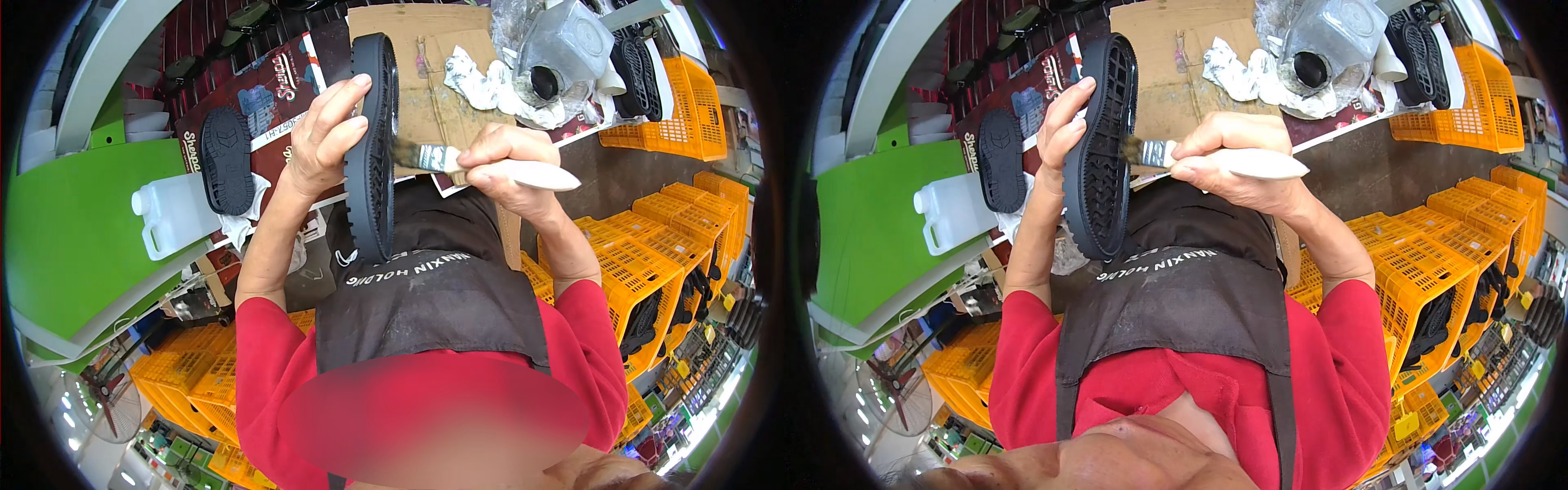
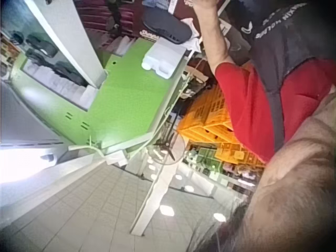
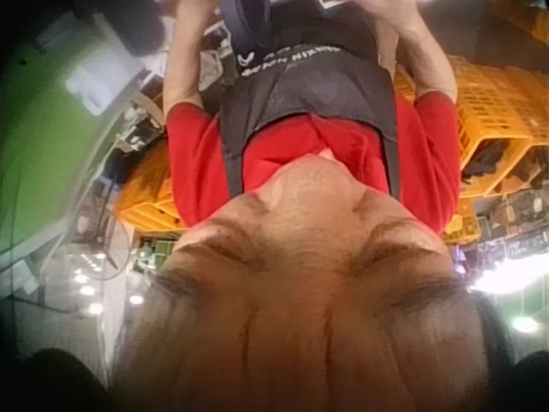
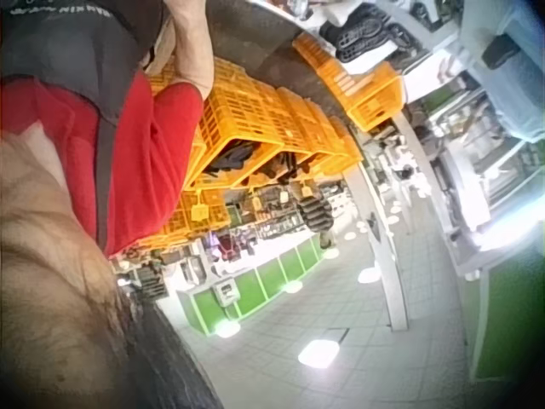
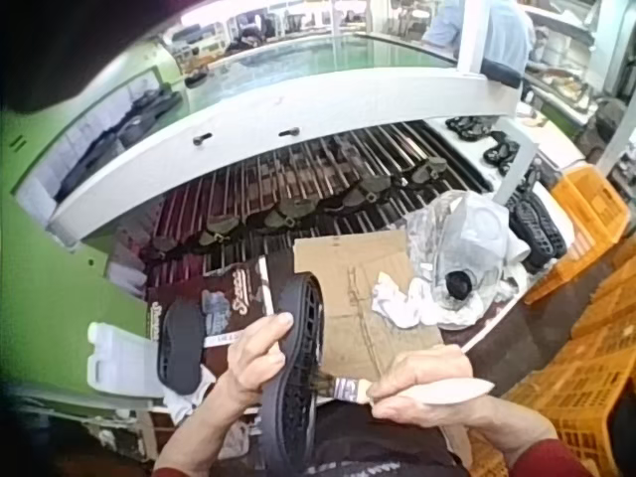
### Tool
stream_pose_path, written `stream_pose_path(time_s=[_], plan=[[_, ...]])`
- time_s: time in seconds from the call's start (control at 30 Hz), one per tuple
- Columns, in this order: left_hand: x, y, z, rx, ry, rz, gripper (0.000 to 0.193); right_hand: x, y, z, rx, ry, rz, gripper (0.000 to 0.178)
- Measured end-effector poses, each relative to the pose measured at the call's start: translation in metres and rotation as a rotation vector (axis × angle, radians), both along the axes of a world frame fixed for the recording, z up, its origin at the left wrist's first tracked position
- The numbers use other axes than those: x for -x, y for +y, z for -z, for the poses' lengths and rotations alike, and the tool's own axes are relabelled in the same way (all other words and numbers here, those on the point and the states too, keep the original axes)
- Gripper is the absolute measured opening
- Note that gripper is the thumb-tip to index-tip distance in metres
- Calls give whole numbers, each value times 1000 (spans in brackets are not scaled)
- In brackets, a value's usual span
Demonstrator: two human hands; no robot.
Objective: The person applies adhesive to shoe soles using a brush, dipping the brush into a container and coating each sole before placing them on the upper conveyor.
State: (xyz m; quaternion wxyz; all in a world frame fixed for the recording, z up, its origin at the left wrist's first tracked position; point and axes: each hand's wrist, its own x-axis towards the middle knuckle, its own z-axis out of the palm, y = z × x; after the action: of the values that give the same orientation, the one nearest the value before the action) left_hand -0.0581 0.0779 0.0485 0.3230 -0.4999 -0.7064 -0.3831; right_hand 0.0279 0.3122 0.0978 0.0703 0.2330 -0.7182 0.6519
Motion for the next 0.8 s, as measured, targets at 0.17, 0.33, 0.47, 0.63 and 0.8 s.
stream_pose_path(time_s=[0.17, 0.33, 0.47, 0.63, 0.8], plan=[[8, -2, -2, 56, 103, -13, 32, -3, 0, 3, -48, -76, -106, 20], [15, -2, -1, 50, 150, -37, 31, -1, -2, 1, 45, -59, 24, 12], [19, 0, -2, 47, 164, -46, 30, -3, -2, -3, -4, -330, -186, 15], [23, 0, 2, 46, 144, -37, 29, -6, -2, -8, 247, -618, -52, 20], [24, -4, 12, 6, 100, -51, 36, -3, -3, 1, 249, -781, -176, 26]])
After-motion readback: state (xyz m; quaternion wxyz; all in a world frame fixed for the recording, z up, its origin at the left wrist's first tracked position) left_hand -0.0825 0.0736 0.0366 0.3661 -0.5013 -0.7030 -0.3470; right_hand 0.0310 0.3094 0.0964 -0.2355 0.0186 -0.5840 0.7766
